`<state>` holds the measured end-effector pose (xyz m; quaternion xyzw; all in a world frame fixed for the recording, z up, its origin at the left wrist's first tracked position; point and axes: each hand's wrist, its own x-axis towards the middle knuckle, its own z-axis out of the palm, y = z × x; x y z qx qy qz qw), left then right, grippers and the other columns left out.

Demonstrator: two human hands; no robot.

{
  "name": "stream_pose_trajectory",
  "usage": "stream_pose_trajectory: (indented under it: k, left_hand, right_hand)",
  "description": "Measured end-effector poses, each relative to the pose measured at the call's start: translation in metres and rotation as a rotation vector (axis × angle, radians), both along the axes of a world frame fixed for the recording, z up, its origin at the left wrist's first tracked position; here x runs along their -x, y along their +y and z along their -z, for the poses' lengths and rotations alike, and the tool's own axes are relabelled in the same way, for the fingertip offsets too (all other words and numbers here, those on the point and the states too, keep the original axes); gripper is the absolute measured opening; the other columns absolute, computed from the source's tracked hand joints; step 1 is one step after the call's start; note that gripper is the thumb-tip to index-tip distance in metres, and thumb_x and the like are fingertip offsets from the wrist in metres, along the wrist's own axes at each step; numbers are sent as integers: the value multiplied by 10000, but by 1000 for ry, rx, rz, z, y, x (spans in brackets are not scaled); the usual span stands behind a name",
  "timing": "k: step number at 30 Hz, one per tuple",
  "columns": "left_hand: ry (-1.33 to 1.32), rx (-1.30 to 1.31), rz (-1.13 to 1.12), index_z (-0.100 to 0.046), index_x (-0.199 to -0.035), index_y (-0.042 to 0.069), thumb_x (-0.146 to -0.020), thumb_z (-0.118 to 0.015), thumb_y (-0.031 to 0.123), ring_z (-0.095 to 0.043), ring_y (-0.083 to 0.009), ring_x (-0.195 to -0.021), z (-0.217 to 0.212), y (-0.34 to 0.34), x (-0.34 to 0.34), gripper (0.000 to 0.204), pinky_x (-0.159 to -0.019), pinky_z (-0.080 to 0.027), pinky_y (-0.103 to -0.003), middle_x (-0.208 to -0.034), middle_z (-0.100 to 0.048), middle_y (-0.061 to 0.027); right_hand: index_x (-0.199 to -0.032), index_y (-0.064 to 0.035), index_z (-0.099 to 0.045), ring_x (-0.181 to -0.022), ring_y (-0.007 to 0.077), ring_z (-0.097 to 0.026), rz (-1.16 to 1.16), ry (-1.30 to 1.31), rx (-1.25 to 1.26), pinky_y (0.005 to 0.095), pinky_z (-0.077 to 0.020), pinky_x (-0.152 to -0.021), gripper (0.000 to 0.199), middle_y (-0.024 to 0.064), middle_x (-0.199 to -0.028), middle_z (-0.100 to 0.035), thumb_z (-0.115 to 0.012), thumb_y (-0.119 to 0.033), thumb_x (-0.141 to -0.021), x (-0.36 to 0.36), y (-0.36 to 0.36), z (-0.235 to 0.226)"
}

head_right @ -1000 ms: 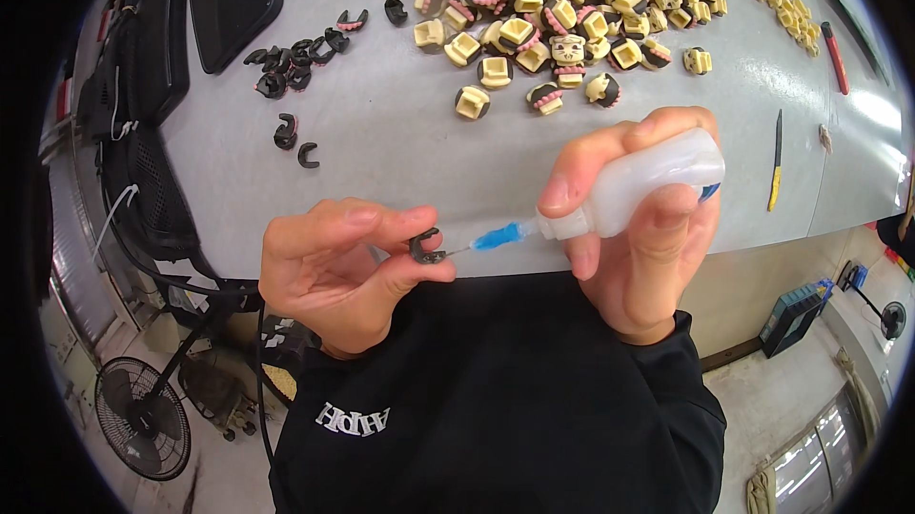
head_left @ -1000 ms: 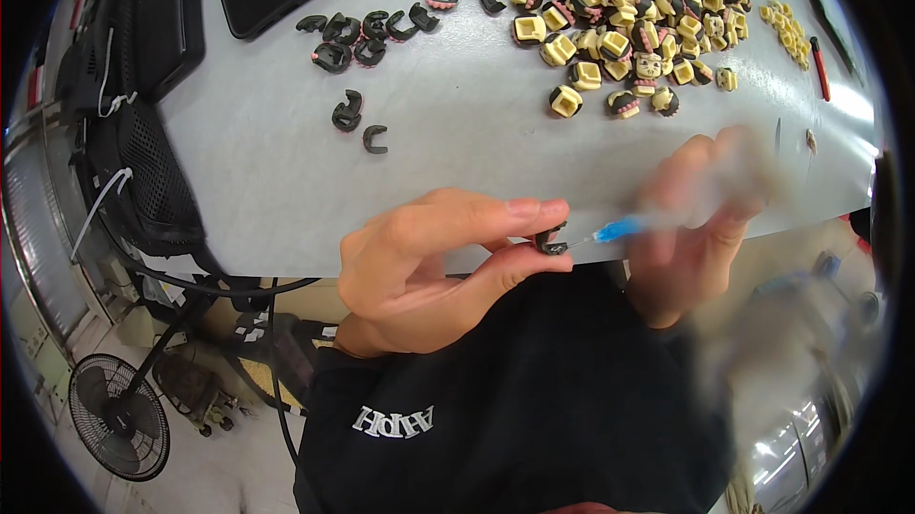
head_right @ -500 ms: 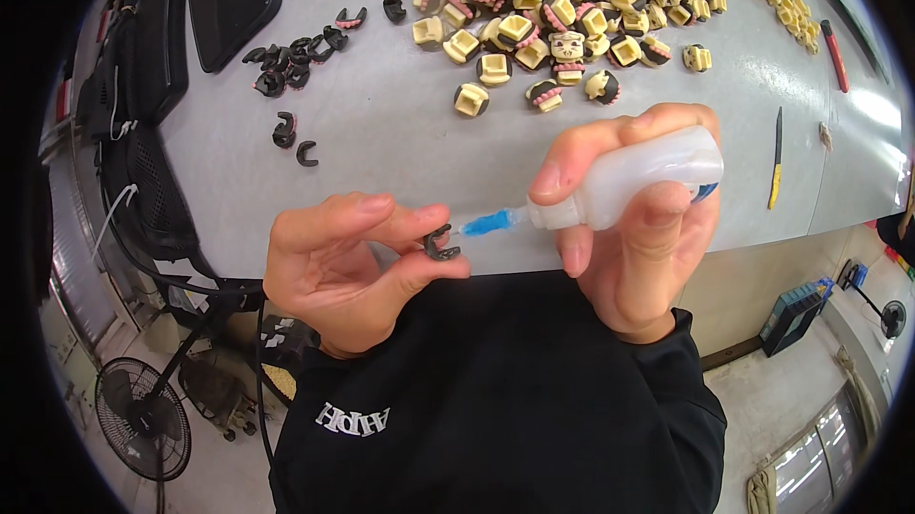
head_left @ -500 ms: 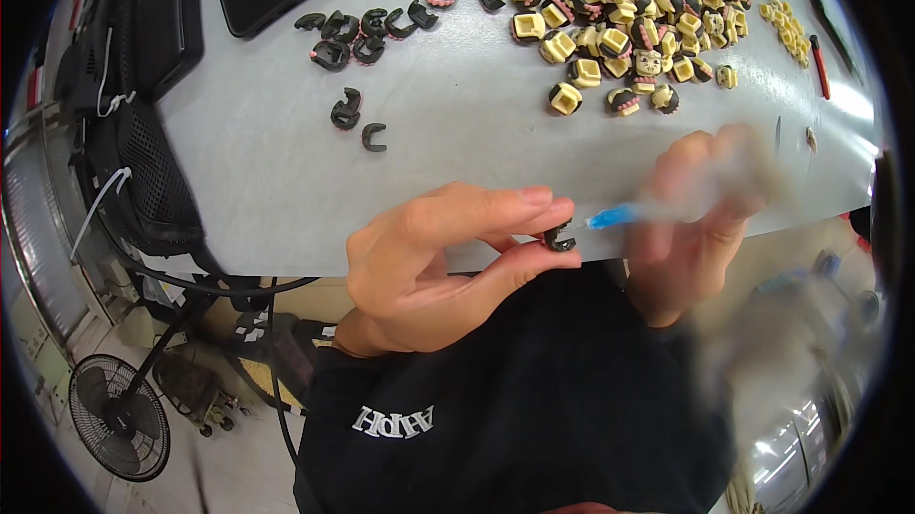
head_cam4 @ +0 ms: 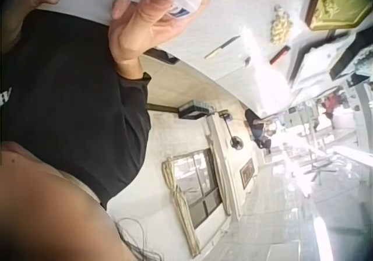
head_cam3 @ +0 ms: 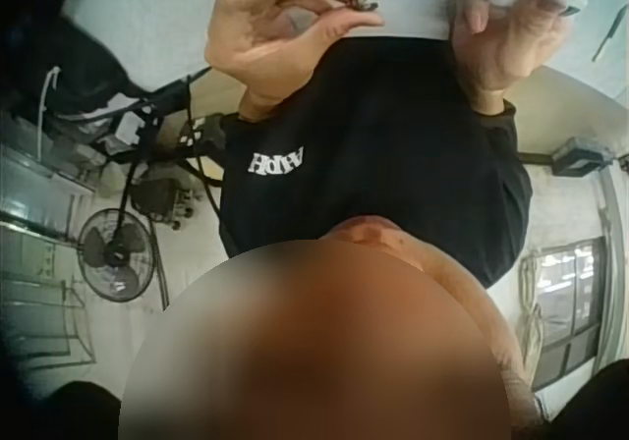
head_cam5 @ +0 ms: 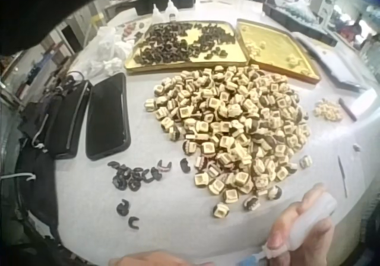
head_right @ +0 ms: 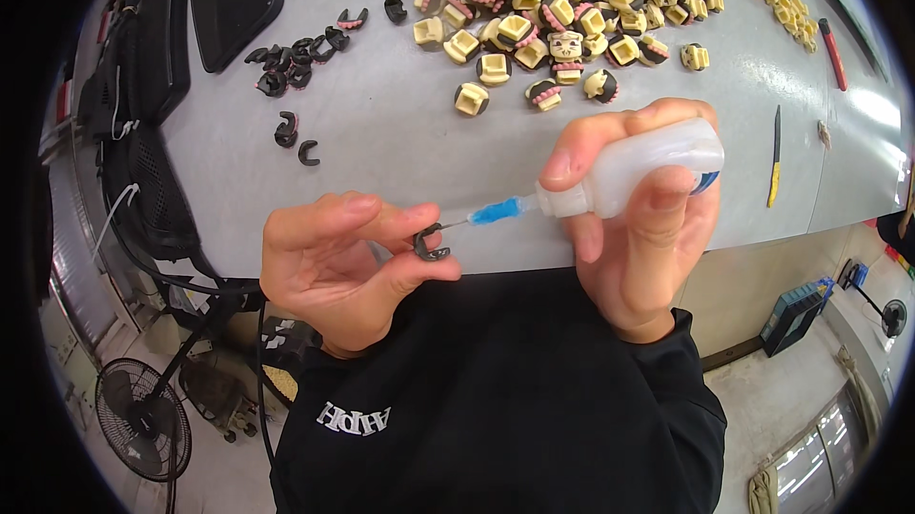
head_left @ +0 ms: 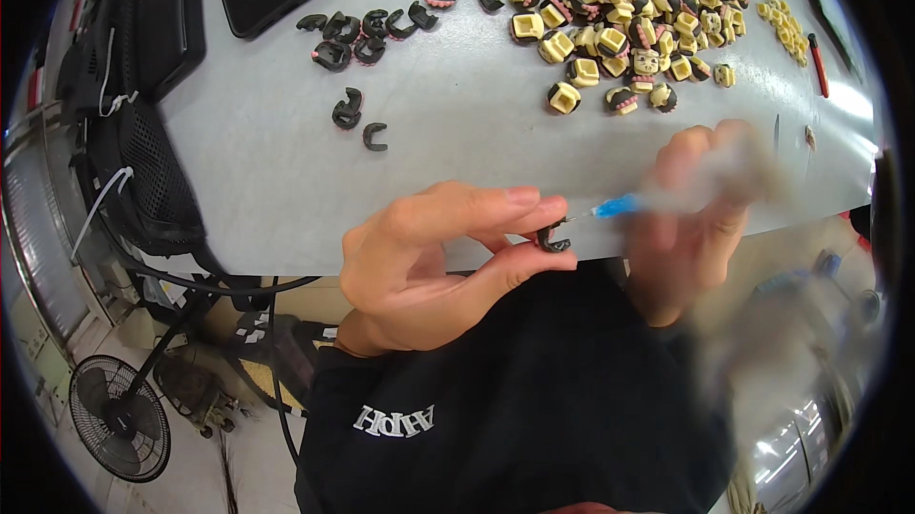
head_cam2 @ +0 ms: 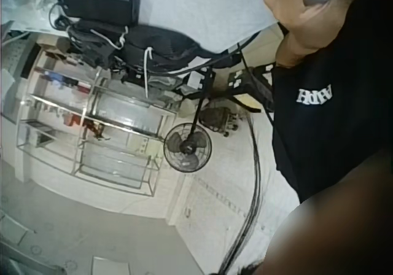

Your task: Apply glue to small black plastic components and attach them to gold decorative pieces.

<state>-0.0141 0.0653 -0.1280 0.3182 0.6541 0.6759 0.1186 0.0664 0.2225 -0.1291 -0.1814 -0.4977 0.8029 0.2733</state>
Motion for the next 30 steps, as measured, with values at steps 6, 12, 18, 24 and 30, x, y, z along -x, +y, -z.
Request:
stream_pose_trajectory:
  k: [6, 12, 18, 24, 30]
  left_hand:
    - [-101, -26, -39, -473, -1005, -14, -613, -747, -84, -630, -204, -620, 0, 1, -5, 483, -560, -530, -276, -767, -635, -196]
    - [-154, -89, -24, -478, -1000, -22, -638, -709, -106, -625, -213, -624, -6, 3, -8, 438, -574, -531, -284, -799, -633, -207]
    - [-118, -87, -27, -499, -991, -40, -641, -705, -118, -638, -206, -647, -6, -4, -7, 414, -612, -539, -288, -831, -635, -197]
    - [-126, -123, -31, -498, -990, -47, -638, -706, -115, -634, -198, -661, -6, -2, -7, 414, -625, -534, -283, -830, -629, -190]
    - [-85, -145, -66, -525, -966, -50, -653, -681, -144, -656, -229, -732, -8, -1, -7, 363, -594, -547, -285, -805, -623, -185]
  right_hand:
    - [-1041, -63, -390, -421, 60, -328, 11, 176, 76, 175, -274, -408, 385, 170, -827, -585, -443, -421, -909, -1, 9, 4]
    - [-1089, -30, -417, -587, 101, -462, 333, 151, 222, 186, -377, -521, 294, 140, -989, -553, -492, -251, -911, -7, 36, -10]
    - [-1132, 8, -435, -847, 179, -565, 497, -199, -561, 251, -462, -721, 318, 124, -1077, -522, -567, -37, -846, -30, 74, -16]
    - [-1107, 16, -480, -924, 189, -572, 416, -438, -956, 306, -462, -818, 372, 106, -1070, -536, -625, 23, -765, -33, 86, -15]
    - [-1174, -25, -477, -1056, 182, -507, 238, -565, -1093, 322, -416, -912, 418, 75, -1168, -512, -609, -4, -777, -37, 95, -23]
